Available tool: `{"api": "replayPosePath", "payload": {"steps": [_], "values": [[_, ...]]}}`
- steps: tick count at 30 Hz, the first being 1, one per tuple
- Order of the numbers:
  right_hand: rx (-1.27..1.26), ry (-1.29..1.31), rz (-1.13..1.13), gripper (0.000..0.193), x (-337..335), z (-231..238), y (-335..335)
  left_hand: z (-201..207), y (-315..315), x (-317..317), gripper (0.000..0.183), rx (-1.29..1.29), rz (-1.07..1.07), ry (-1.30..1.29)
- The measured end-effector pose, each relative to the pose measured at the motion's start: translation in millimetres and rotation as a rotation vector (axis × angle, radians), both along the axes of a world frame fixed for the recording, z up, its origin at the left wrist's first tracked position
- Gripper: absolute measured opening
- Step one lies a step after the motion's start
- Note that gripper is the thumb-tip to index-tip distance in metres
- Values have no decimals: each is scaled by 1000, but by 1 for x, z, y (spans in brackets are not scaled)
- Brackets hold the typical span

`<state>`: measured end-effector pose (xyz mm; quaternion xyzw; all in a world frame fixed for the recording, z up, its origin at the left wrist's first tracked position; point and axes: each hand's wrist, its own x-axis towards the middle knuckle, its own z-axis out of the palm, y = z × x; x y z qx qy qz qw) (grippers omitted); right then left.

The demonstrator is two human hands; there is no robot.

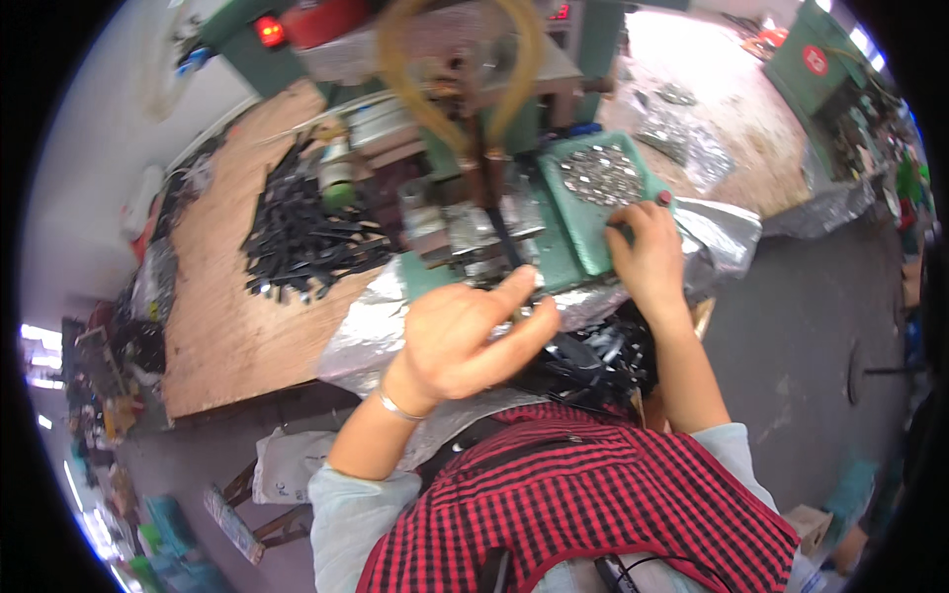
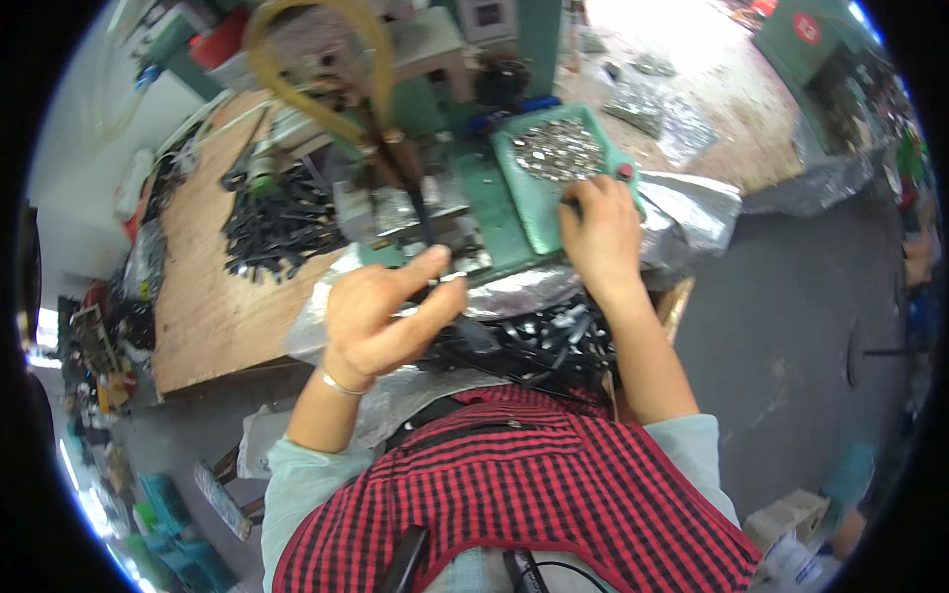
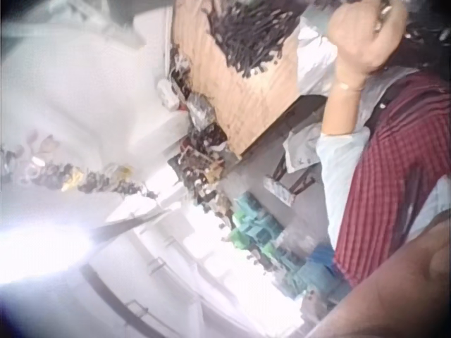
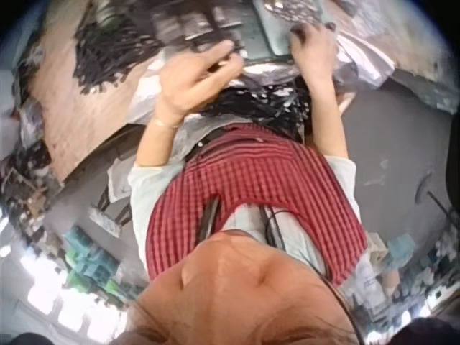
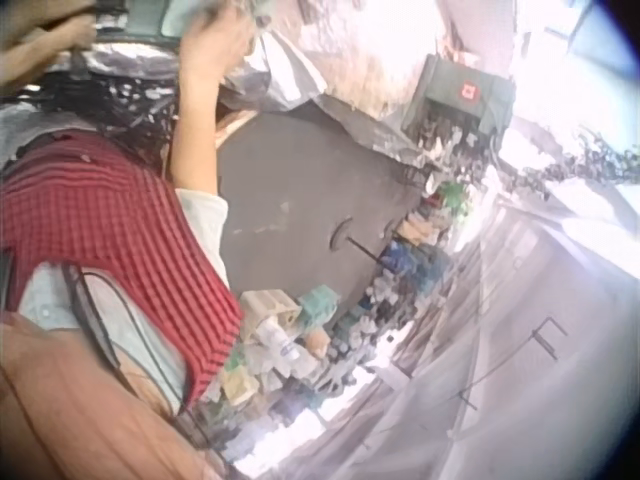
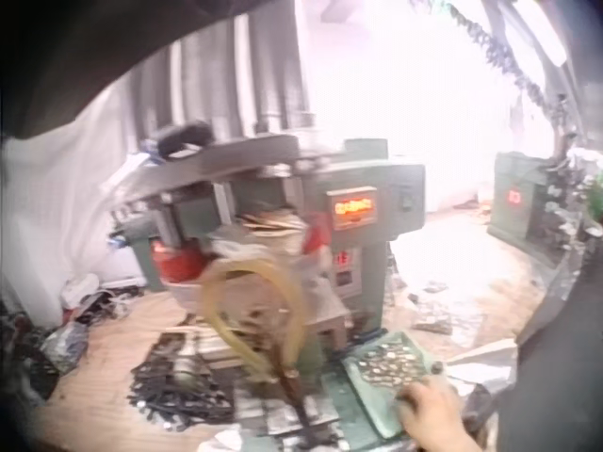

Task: The person repeatedly picks black cable segments and small metal components, inserts them into a press machine, and operates the lever to crimp or attach the components. The finished assemblies are placed into a green tray on the workbench.

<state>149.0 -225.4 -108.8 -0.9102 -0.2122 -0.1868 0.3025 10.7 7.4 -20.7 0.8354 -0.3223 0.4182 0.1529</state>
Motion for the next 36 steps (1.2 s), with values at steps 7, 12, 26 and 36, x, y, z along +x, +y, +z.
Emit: {"api": "replayPosePath", "payload": {"steps": [7,12,26,36], "values": [[149,85,-110,9,-5,0,-3,-10,7,-84,24,-75,196,193],[169,-118,-20,17,-3,6,-8,16,63,-97,21,-385,835,-241],[265,-93,-108,11,-23,-4,-36,-107,177,-29,19,-130,1086,187],[505,-37,278,13,-36,66,23,-57,118,-11,16,-1164,371,217]]}}
